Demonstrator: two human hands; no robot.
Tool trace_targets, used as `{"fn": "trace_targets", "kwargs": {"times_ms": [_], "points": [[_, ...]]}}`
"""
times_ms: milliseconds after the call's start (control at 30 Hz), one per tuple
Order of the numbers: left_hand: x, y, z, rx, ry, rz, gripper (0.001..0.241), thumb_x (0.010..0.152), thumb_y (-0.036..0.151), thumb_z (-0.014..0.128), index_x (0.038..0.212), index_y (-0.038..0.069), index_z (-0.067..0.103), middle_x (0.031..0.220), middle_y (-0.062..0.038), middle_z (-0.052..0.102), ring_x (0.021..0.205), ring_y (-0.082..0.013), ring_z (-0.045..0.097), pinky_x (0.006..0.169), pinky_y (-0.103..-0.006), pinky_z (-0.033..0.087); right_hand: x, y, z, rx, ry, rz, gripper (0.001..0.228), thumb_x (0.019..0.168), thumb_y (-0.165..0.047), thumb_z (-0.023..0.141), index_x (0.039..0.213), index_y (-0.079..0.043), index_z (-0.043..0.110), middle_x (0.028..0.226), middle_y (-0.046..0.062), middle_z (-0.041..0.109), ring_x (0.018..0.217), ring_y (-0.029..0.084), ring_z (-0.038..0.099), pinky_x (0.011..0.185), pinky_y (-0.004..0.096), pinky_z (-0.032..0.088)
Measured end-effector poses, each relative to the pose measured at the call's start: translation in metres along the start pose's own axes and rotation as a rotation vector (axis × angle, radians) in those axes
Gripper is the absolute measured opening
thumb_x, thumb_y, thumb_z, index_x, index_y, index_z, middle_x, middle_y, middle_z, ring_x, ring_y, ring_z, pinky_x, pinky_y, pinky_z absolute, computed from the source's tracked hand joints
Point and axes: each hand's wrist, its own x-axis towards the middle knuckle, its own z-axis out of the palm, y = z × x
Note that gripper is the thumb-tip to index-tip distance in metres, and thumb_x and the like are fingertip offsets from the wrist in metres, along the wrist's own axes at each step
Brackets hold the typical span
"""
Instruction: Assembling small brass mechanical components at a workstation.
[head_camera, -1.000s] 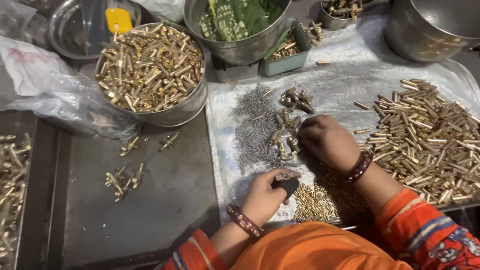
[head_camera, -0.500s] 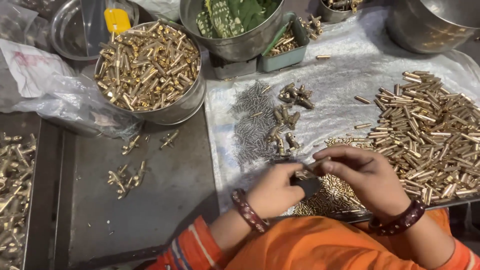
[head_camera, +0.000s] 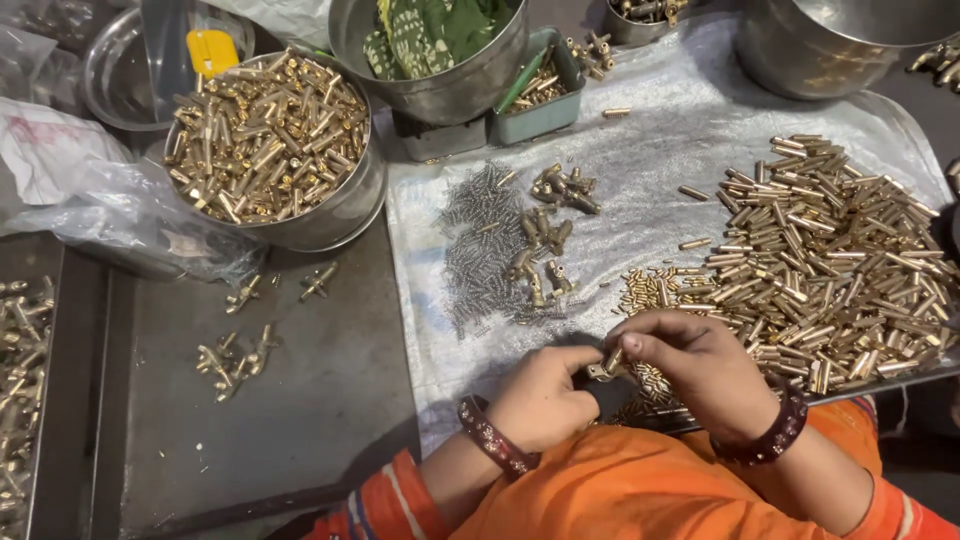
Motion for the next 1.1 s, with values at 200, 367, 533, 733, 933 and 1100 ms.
{"fn": "trace_targets", "kwargs": {"times_ms": [200,367,533,733,933,1100], "points": [[-0.001,0.0,-0.002,-0.136,-0.029,-0.249,0.027,0.081,-0.003,0.062,0.106,-0.002,0.072,0.068,-0.004,0.066,0.052,-0.0079,0.06,0.047,-0.0267,0.047,-0.016,-0.024,0.021,-0.406,0.015,-0.316,0.019,0.085,-0.011,0.075,0.1,0.0,0.079,0.096,0.007,0.078,0.091,0.015,0.072,0.082,0.03,0.058],[-0.008,-0.016,0.01,-0.404,-0.089,-0.241,0.015,0.086,-0.003,0.065,0.101,-0.004,0.067,0.074,0.003,0.065,0.054,-0.0067,0.058,0.049,-0.0253,0.047,-0.021,-0.014,0.013,-0.366,-0.086,-0.304,0.016,0.087,-0.01,0.073,0.099,0.0,0.079,0.096,0.008,0.077,0.09,0.016,0.073,0.082,0.032,0.059],[-0.017,-0.014,0.012,-0.417,-0.096,-0.283,0.021,0.084,0.0,0.065,0.104,0.004,0.071,0.067,0.004,0.061,0.053,-0.0043,0.054,0.047,-0.0239,0.042,-0.032,-0.016,0.019,-0.431,-0.128,-0.302,0.015,0.087,-0.01,0.073,0.098,-0.002,0.079,0.095,0.006,0.078,0.089,0.016,0.073,0.082,0.031,0.059],[-0.025,-0.001,0.007,-0.244,-0.07,-0.232,0.012,0.089,0.013,0.073,0.091,0.002,0.07,0.065,0.004,0.061,0.053,-0.0025,0.052,0.047,-0.0243,0.039,-0.027,-0.01,0.017,-0.445,-0.143,-0.225,0.013,0.087,-0.01,0.075,0.095,-0.001,0.079,0.093,0.007,0.076,0.088,0.016,0.072,0.081,0.031,0.059],[-0.034,0.001,-0.007,-0.297,-0.117,-0.378,0.017,0.09,0.021,0.074,0.087,0.005,0.068,0.062,0.003,0.06,0.049,-0.0056,0.054,0.044,-0.025,0.042,-0.015,0.005,0.019,-0.18,-0.282,-0.08,0.015,0.088,-0.006,0.072,0.098,0.002,0.079,0.097,0.009,0.075,0.091,0.017,0.07,0.083,0.033,0.057],[-0.048,-0.011,-0.018,-0.412,-0.031,-0.336,0.037,0.103,0.034,0.066,0.087,0.001,0.072,0.07,0.001,0.064,0.055,-0.0031,0.053,0.049,-0.0195,0.041,-0.018,-0.006,0.045,-0.432,-0.41,-0.443,0.017,0.084,-0.011,0.08,0.098,-0.003,0.078,0.099,0.006,0.075,0.094,0.019,0.071,0.085,0.031,0.057]]}}
